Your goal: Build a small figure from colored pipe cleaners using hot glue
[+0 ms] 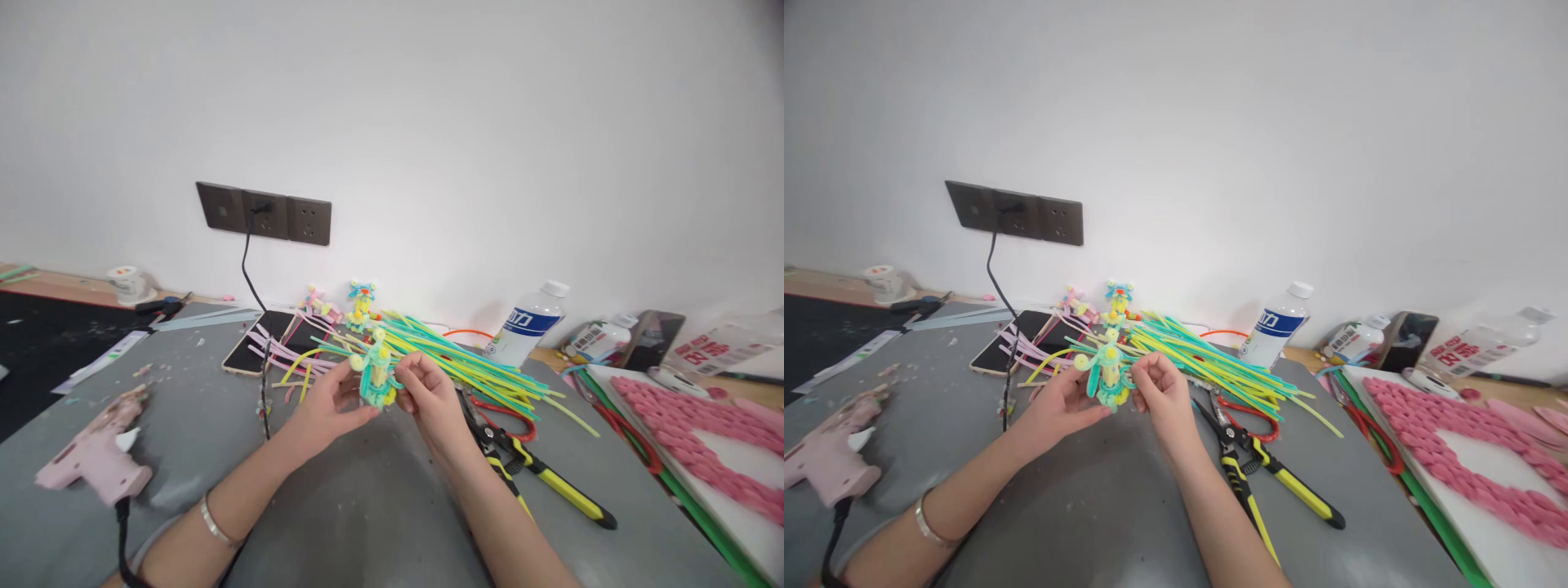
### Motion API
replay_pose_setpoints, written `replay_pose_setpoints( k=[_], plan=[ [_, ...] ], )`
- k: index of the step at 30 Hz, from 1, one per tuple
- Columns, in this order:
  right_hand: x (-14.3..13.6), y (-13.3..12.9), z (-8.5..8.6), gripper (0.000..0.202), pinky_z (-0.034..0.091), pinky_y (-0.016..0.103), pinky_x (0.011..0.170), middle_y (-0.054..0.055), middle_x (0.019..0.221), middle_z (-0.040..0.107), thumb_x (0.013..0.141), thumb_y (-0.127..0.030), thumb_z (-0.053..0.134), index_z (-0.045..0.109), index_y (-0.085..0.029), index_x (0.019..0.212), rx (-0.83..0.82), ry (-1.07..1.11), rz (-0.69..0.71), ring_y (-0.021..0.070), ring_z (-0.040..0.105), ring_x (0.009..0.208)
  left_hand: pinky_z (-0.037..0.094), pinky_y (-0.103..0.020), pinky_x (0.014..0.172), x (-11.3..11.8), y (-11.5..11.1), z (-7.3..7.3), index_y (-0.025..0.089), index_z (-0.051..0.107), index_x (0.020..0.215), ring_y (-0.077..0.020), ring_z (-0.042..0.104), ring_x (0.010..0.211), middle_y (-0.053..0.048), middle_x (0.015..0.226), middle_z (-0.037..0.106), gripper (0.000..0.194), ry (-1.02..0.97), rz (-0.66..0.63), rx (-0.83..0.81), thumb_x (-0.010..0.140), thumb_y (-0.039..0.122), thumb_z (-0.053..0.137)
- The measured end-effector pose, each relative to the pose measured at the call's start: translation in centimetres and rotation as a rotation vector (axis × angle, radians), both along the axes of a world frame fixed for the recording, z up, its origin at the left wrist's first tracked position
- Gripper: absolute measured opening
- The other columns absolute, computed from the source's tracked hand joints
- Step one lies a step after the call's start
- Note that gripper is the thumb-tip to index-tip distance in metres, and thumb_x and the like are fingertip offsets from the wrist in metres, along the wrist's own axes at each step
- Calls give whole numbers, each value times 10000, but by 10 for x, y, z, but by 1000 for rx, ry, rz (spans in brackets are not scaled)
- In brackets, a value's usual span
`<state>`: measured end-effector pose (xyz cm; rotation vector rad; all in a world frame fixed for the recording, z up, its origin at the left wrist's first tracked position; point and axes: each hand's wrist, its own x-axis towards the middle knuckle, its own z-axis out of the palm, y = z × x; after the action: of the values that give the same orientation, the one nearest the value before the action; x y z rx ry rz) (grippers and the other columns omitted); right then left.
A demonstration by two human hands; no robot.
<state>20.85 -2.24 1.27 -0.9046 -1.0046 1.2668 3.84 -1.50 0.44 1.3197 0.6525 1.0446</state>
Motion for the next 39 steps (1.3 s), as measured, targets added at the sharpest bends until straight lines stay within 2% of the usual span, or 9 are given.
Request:
replay_pose_setpoints(
  k=[6,12,18,23,27,31,35,39],
  plan=[
    [0,-1,3,352,230,201,402,-97,560,471,779,-462,773,543,-196,751,85,-103,-23,24,334,372,558,-388,966,0,0,1,182,635,1149,-248,686,1091,-95,1174,722,437,39,11,36,735,192,774],
    [2,0,4,394,179,192,382,-114,503,445,769,-516,768,517,-211,764,78,-123,3,26,307,339,541,-383,981,-3,-1,0,179,649,1154,-247,668,1100,-90,1175,702,400,143,52,142,764,173,739],
    [1,-1,5,431,200,196,389,-107,494,453,754,-565,764,525,-207,768,82,-123,1,35,303,355,551,-378,957,-4,-3,2,182,654,1186,-258,648,1120,-104,1207,674,422,212,6,235,771,173,731],
    [5,-2,8,393,193,197,401,-118,466,430,779,-517,765,531,-202,763,51,-114,75,29,287,347,552,-397,967,-3,-3,2,182,652,1177,-261,649,1120,-102,1209,681,429,196,48,217,758,180,741],
    [6,-2,6,360,178,198,383,-88,492,505,791,-463,770,525,-204,743,5,-111,115,36,333,343,563,-383,949,-3,-1,1,191,663,1113,-245,676,1068,-75,1122,715,357,191,115,192,766,206,745],
    [3,-4,5,358,237,196,371,-77,517,545,782,-470,776,541,-202,750,-7,-93,118,41,374,343,568,-380,937,-3,1,-1,194,665,1099,-245,682,1055,-71,1111,720,342,187,135,191,767,218,740],
    [3,-3,6,337,351,203,406,-57,567,600,766,-461,796,617,-190,855,-27,-74,143,70,493,388,567,-390,931,-4,3,-1,175,643,1124,-248,686,1034,-97,1143,707,382,216,177,152,757,226,737],
    [4,-3,5,348,418,231,462,-34,622,632,762,-457,798,649,-187,923,-36,-80,181,101,563,450,574,-379,890,-5,5,0,170,661,1083,-242,684,998,-95,1104,708,311,259,181,204,781,227,705]
  ],
)
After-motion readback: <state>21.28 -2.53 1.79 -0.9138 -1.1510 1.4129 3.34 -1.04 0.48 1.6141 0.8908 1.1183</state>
